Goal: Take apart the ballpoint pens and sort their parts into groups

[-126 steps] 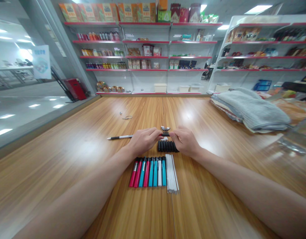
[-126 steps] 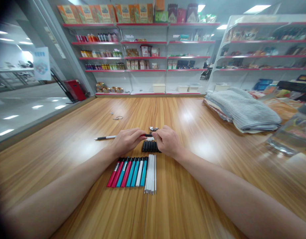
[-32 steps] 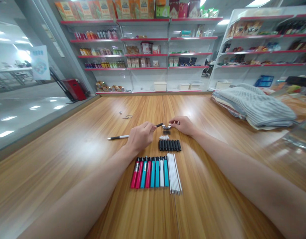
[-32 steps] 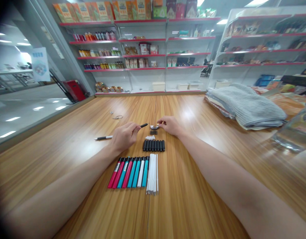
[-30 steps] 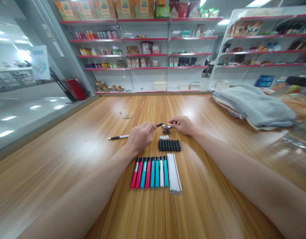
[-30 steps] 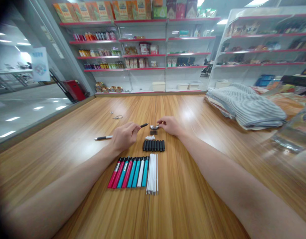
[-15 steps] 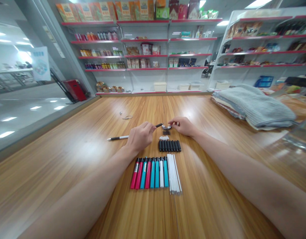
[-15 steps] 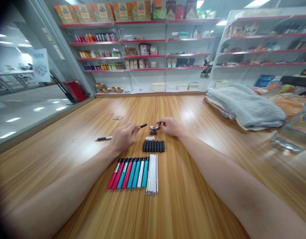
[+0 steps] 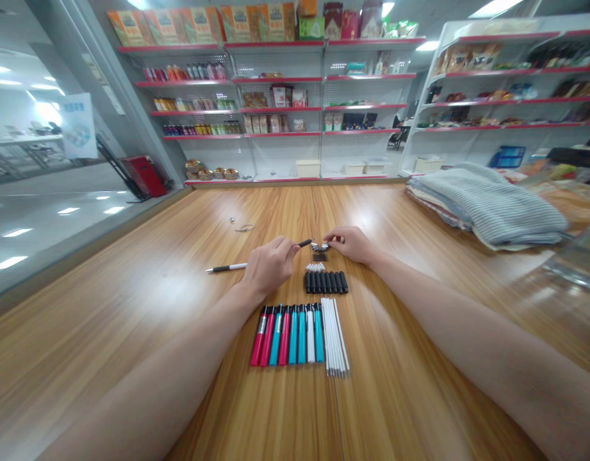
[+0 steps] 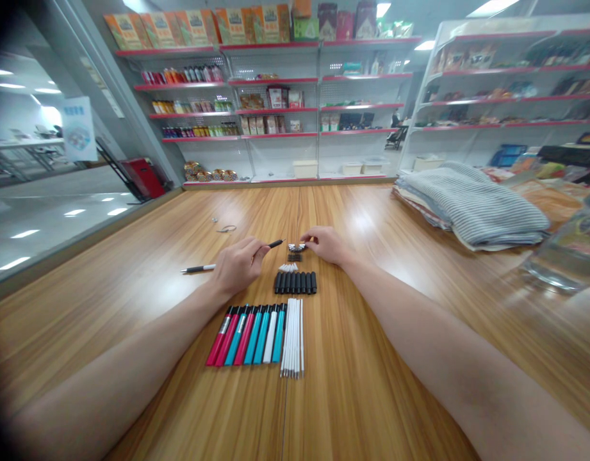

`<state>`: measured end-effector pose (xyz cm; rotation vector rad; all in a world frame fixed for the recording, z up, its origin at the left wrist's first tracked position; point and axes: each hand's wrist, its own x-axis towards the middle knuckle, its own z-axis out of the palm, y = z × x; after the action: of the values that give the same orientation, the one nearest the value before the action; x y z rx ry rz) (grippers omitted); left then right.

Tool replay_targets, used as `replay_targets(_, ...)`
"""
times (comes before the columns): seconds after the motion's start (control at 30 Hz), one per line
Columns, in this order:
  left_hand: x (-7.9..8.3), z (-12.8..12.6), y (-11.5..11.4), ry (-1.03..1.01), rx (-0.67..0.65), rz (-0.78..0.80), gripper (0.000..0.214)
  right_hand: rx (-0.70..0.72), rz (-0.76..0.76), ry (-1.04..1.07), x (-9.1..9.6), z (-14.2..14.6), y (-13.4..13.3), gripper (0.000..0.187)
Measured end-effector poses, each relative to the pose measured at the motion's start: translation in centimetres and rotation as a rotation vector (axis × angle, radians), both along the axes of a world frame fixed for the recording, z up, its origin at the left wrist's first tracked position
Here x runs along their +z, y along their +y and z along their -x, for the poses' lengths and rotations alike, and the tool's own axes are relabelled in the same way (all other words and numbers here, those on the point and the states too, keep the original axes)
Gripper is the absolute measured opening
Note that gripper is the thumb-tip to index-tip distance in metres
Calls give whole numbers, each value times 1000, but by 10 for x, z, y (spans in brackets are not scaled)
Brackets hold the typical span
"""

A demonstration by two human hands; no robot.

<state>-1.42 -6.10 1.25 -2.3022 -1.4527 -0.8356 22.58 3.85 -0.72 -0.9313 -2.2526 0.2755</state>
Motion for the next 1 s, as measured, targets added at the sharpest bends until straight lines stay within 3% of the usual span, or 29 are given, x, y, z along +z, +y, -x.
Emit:
replay_targets(0.17, 1, 0, -1, 4, 4, 3, 28, -19, 3, 33, -1, -2, 2, 20)
replay_targets(0.37, 1, -1, 0, -1, -64, 8, 24, -252, 187, 293, -1, -15, -2, 22)
replay_targets(0.5, 2, -2, -1, -1, -170, 2, 23, -134, 286, 407, 4, -18, -35, 28)
replay_targets(0.6, 3, -3, -4, 14, -276, -6, 23, -58, 220, 361, 10, -11, -69, 31)
replay_targets(0.7, 4, -5, -5, 43, -382, 2, 23, -34, 55, 212, 14, 4, -91, 26)
replay_targets(0.83, 2, -5, -5, 64, -410, 16, 23, -7, -87, 99, 15, 17, -92, 31)
replay_targets(1.0, -3, -3, -2, 93, -410, 27, 22, 20, -175, 111, 16, 15, -90, 15)
